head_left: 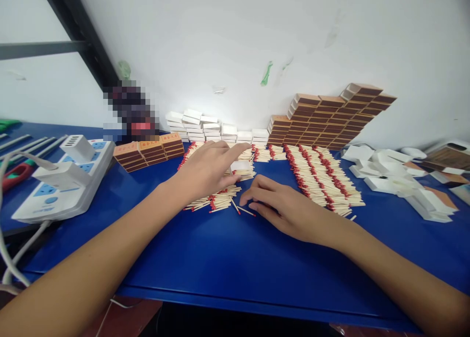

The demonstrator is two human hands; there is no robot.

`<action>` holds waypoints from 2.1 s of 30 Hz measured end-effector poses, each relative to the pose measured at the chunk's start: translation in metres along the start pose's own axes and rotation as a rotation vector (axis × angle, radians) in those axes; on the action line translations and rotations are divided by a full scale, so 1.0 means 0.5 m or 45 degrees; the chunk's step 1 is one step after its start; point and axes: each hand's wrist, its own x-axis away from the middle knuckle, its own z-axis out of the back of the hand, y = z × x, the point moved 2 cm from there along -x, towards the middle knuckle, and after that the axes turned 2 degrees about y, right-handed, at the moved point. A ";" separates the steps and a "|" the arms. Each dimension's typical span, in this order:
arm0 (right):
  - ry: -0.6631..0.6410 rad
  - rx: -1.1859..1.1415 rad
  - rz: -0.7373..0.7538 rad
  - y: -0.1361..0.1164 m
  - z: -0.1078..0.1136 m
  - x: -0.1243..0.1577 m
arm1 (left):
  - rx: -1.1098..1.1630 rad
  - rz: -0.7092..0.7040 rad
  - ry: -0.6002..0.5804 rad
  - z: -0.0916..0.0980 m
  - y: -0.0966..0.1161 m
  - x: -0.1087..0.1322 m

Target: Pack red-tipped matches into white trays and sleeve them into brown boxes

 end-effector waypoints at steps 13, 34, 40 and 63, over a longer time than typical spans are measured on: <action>-0.004 0.156 0.020 0.004 -0.009 -0.005 | 0.011 0.000 -0.008 0.006 0.002 -0.001; 0.041 0.102 -0.207 0.056 0.030 0.018 | -0.006 -0.046 0.070 0.001 -0.003 0.002; -0.015 0.050 -0.168 0.033 0.010 0.008 | 0.000 -0.061 0.092 0.000 -0.004 0.004; -0.096 0.105 -0.298 0.038 0.032 0.028 | 0.015 -0.075 0.041 -0.008 0.003 0.004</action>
